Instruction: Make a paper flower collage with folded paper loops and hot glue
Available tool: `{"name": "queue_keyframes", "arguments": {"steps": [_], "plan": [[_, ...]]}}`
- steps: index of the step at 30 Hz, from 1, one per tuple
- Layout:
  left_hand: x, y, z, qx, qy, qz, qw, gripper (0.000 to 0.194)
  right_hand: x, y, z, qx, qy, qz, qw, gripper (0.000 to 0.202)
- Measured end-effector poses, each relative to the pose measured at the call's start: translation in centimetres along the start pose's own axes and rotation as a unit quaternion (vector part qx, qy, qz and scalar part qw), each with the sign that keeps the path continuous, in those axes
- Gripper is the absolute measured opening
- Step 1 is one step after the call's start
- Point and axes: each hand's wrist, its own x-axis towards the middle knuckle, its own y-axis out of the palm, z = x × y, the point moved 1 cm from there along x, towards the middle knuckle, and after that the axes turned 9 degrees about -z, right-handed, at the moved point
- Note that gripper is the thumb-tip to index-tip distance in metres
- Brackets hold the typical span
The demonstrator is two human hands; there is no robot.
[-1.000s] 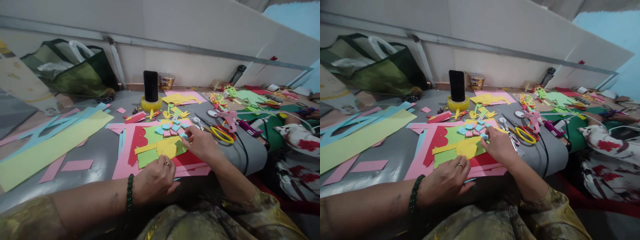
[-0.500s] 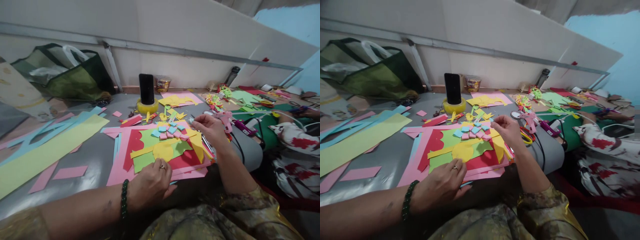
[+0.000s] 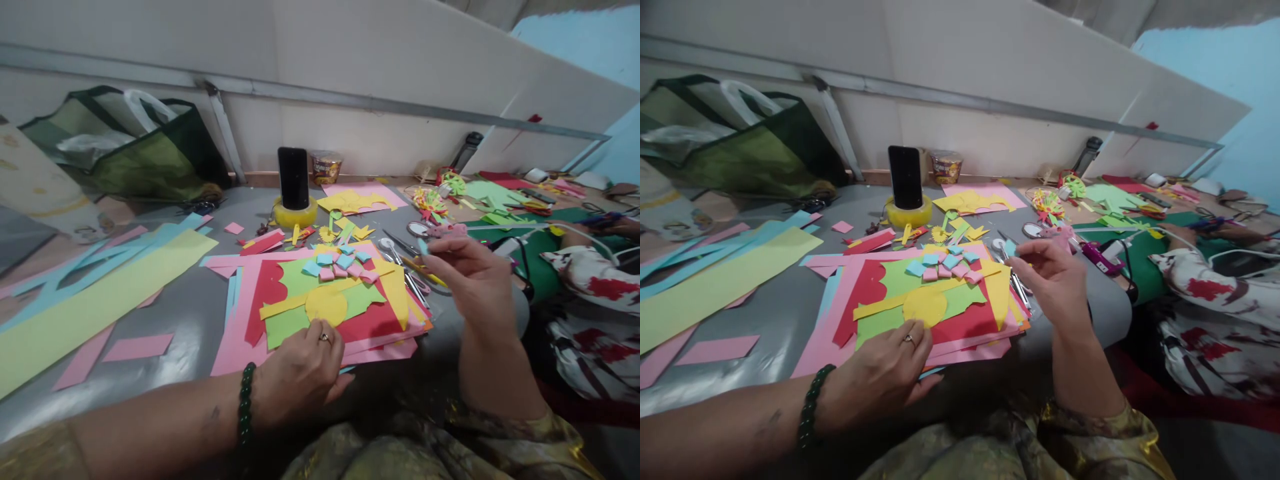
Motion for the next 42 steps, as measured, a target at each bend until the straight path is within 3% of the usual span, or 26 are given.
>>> {"name": "queue_keyframes", "arguments": {"steps": [3,5,9,13,19,21,24,27,33,37,40,42], "plan": [[0.1,0.0,0.0,0.002,-0.003,-0.006,1.000,0.046,-0.4,-1.2,0.9,0.002,-0.059,-0.051,0.997,0.024],[0.1,-0.1,0.0,0.001,-0.002,-0.005,1.000,0.046,-1.0,-1.3,1.2,0.004,-0.089,-0.044,0.995,0.021],[0.2,-0.2,0.1,0.002,0.000,-0.003,1.000,0.045,-2.5,0.7,0.9,-0.010,-0.135,0.067,0.988,0.011],[0.1,-0.1,0.2,-0.006,0.001,0.006,1.000,0.044,-2.6,3.6,0.7,-0.090,-0.221,0.164,0.957,0.007],[0.3,-0.1,0.1,-0.009,0.001,-0.010,1.000,0.044,-0.5,5.0,1.7,-0.126,-0.298,0.117,0.939,0.005],[0.4,-0.1,0.1,-0.007,0.001,-0.013,1.000,0.045,-0.4,5.7,1.4,-0.141,-0.296,0.141,0.934,0.006],[0.4,-0.2,0.1,-0.004,0.007,-0.006,1.000,0.046,-0.7,7.1,0.0,-0.224,-0.266,0.229,0.909,0.005],[0.3,-0.3,0.2,0.004,0.008,-0.007,1.000,0.048,-0.7,7.4,-1.2,-0.280,-0.231,0.279,0.889,0.006],[0.4,-0.2,0.1,0.015,0.015,-0.004,1.000,0.051,-0.2,4.4,-2.0,-0.329,-0.215,0.202,0.897,0.022],[0.4,-0.2,0.2,0.013,0.012,-0.012,1.000,0.050,-1.0,4.6,-3.2,-0.374,-0.160,0.233,0.883,0.021],[0.4,-0.3,0.2,0.016,0.012,-0.017,1.000,0.050,-1.0,4.5,-3.4,-0.319,-0.117,0.236,0.910,0.009],[0.4,-0.3,0.3,0.016,0.013,-0.017,1.000,0.051,-0.6,3.7,-3.0,-0.260,-0.096,0.202,0.939,0.010]]}}
